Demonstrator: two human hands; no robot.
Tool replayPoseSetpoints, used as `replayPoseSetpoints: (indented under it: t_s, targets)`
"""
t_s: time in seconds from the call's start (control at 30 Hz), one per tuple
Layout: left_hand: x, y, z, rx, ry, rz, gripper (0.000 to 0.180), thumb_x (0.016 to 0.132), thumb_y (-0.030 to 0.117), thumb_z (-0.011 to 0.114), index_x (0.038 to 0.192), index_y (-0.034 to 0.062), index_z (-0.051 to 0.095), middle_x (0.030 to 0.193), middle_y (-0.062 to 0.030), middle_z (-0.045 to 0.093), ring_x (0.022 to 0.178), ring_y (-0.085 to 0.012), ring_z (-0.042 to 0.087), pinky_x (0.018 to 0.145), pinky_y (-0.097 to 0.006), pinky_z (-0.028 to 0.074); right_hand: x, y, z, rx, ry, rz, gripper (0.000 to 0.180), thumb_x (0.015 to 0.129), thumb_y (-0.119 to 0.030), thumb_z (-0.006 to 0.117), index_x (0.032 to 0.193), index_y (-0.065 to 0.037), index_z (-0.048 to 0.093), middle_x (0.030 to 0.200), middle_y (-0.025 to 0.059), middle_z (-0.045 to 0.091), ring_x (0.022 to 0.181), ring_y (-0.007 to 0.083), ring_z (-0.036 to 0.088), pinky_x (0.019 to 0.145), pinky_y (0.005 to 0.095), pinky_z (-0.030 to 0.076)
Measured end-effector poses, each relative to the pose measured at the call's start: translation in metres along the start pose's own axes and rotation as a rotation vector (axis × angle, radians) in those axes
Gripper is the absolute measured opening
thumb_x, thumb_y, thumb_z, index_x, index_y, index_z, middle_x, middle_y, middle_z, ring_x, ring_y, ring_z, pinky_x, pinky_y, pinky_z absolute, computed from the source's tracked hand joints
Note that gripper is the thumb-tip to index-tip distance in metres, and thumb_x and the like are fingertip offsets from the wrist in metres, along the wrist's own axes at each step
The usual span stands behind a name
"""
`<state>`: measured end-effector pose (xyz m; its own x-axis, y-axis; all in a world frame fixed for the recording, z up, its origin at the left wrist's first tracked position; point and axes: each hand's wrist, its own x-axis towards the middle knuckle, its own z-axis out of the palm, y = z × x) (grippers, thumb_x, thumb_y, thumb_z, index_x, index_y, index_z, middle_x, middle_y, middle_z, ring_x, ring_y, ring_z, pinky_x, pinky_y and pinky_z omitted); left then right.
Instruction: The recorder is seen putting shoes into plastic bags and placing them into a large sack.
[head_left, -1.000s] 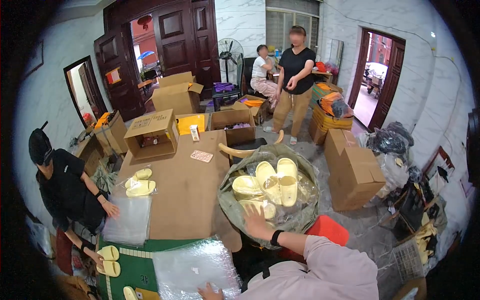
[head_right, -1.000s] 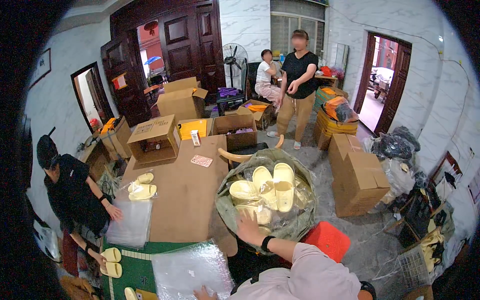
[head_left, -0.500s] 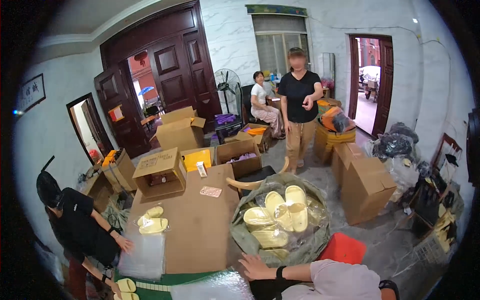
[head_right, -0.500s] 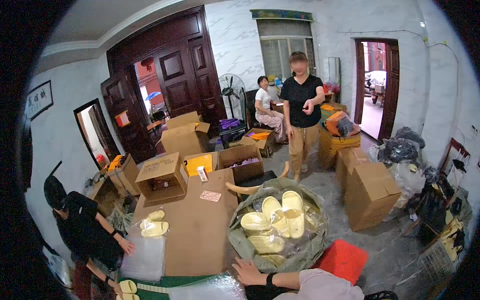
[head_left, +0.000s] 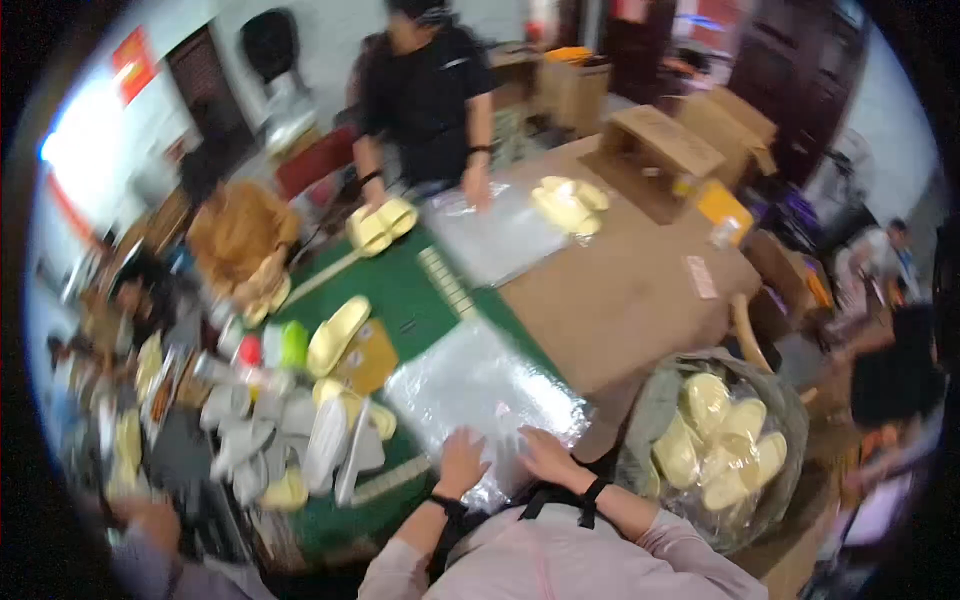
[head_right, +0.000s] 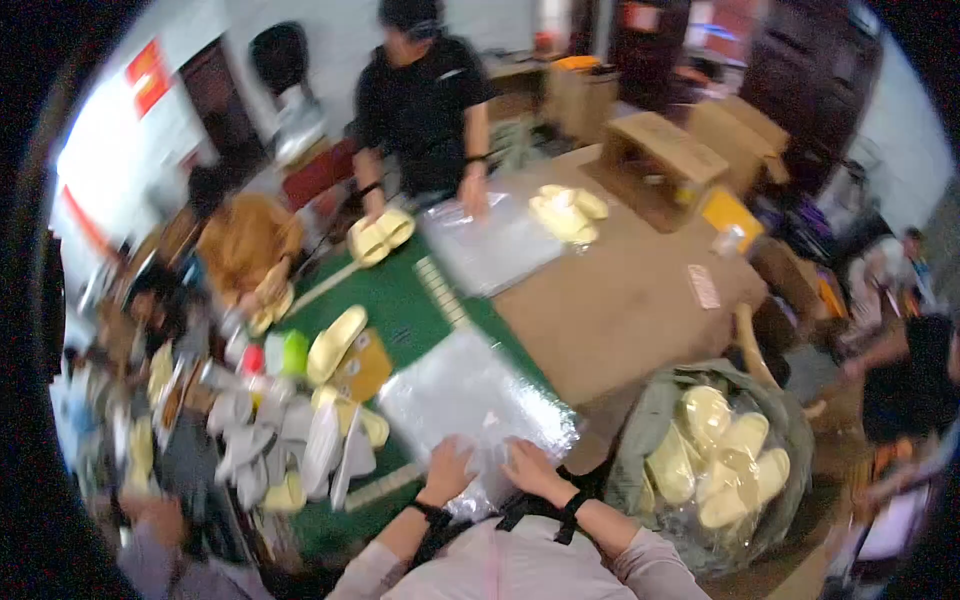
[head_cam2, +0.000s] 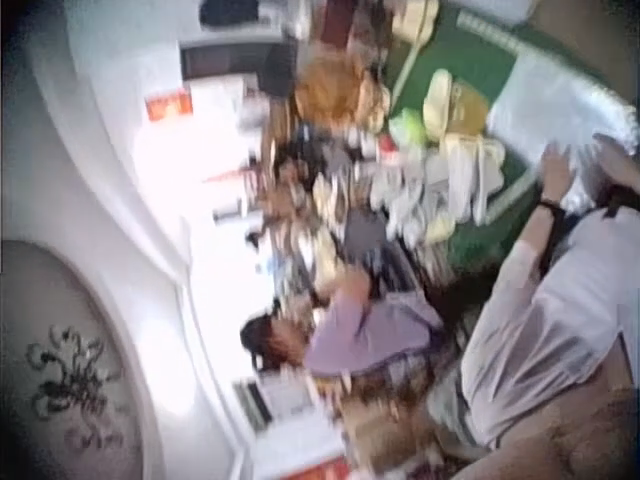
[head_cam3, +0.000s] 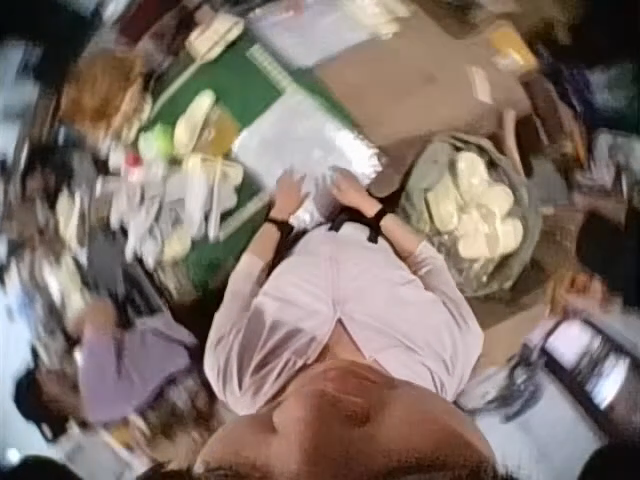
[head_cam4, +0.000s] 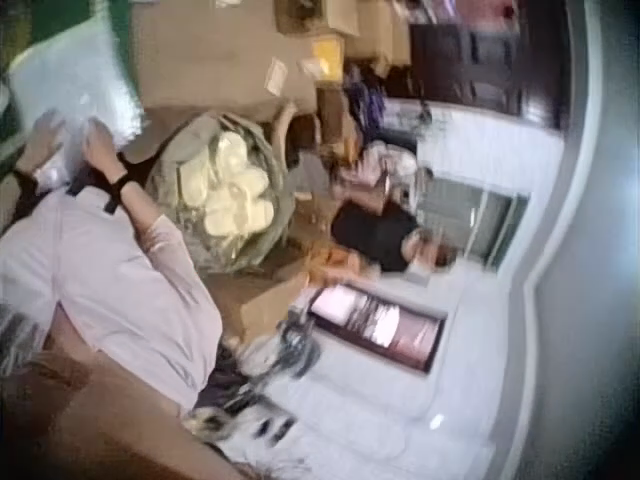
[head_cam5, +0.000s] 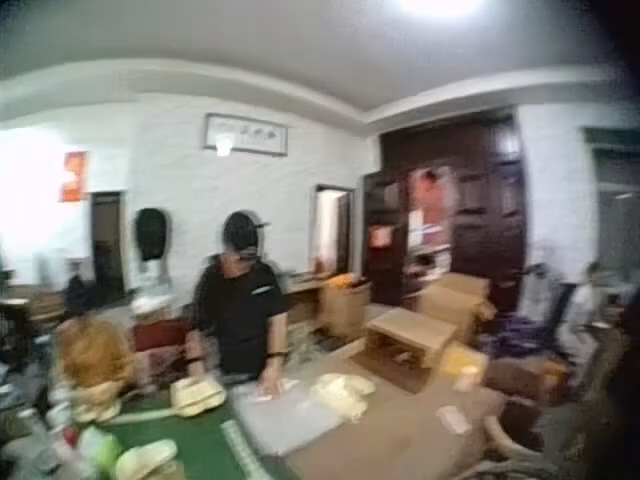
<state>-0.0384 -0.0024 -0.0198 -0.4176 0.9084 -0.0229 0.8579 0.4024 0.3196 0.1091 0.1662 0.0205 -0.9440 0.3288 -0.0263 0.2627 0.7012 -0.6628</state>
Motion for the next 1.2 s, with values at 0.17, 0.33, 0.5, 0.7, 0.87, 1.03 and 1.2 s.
replayPoseSetpoints:
  t_s: [0.17, 0.33, 0.5, 0.7, 0.87, 1.03, 1.2]
  targets:
    - [-0.022, 0.026, -0.023, 0.061, -0.005, -0.223, 0.041, 0.075, 0.03, 0.061, 0.112, 0.0107, 0.058, 0.125, -0.0185, 0.047, 0.122, -0.0358, 0.037, 0.102, -0.051, 0.025, 0.034, 0.003, 0.037, 0.128, -0.307, -0.305, 0.054, 0.081, -0.017, 0.055, 0.129, 0.0, 0.037, 0.129, 0.0213, 0.042, 0.12, 0.0351, 0.039, 0.101, 0.0411, 0.032]
    - [-0.063, 0.03, -0.019, -0.096, 0.024, -0.358, 0.046, 0.076, 0.02, 0.062, 0.119, 0.0063, 0.052, 0.137, -0.0247, 0.028, 0.128, -0.0381, 0.026, 0.105, -0.05, 0.019, 0.035, -0.007, 0.062, -0.152, -0.494, -0.425, 0.057, 0.082, -0.026, 0.055, 0.134, -0.013, 0.035, 0.132, 0.0187, 0.039, 0.121, 0.0373, 0.037, 0.097, 0.0488, 0.032]
    - [-0.085, 0.018, -0.058, -0.016, 0.413, -0.669, 0.072, 0.07, 0.019, 0.07, 0.131, 0.0019, 0.035, 0.136, -0.0285, 0.026, 0.124, -0.0455, 0.025, 0.102, -0.051, 0.021, 0.028, -0.025, 0.064, -0.449, -0.578, -0.395, 0.063, 0.083, -0.044, 0.052, 0.139, -0.033, 0.024, 0.134, 0.0205, 0.035, 0.124, 0.0442, 0.029, 0.087, 0.0648, 0.032]
    - [-0.129, -0.061, -0.069, 0.11, 0.466, -1.115, 0.092, 0.065, 0.021, 0.076, 0.137, 0.0033, 0.021, 0.138, -0.0276, 0.022, 0.125, -0.0462, 0.022, 0.102, -0.051, 0.022, 0.04, -0.047, 0.066, -0.506, -0.766, -0.261, 0.066, 0.082, -0.047, 0.053, 0.139, -0.036, 0.022, 0.137, 0.0218, 0.028, 0.125, 0.049, 0.024, 0.091, 0.0695, 0.025]
    - [-0.128, -0.11, -0.083, 0.096, 0.273, -1.116, 0.091, 0.066, 0.018, 0.075, 0.139, 0.0105, 0.021, 0.139, -0.0237, 0.022, 0.123, -0.0425, 0.031, 0.101, -0.048, 0.027, 0.03, -0.056, 0.088, -0.482, -0.634, -0.284, 0.066, 0.082, -0.047, 0.052, 0.139, -0.035, 0.02, 0.14, 0.0229, 0.024, 0.127, 0.0503, 0.02, 0.091, 0.071, 0.023]
    - [-0.128, -0.137, -0.082, 0.097, 0.42, -1.073, 0.075, 0.073, 0.012, 0.066, 0.138, 0.0156, 0.028, 0.136, -0.0247, 0.03, 0.108, -0.0386, 0.049, 0.085, -0.044, 0.041, 0.026, -0.069, 0.102, -0.438, -0.826, -0.188, 0.057, 0.082, -0.048, 0.051, 0.135, -0.037, 0.032, 0.147, 0.0185, 0.009, 0.131, 0.0495, 0.008, 0.09, 0.0751, 0.016]
    - [-0.138, -0.153, -0.095, -0.258, 0.711, -0.8, 0.047, 0.085, 0.014, 0.056, 0.127, 0.0012, 0.04, 0.122, -0.0255, 0.047, 0.102, -0.0357, 0.054, 0.085, -0.037, 0.042, 0.027, -0.07, 0.123, -0.461, -0.891, -0.063, 0.059, 0.079, -0.056, 0.05, 0.134, -0.042, 0.032, 0.148, 0.0169, 0.004, 0.132, 0.0481, 0.001, 0.091, 0.0748, 0.014]
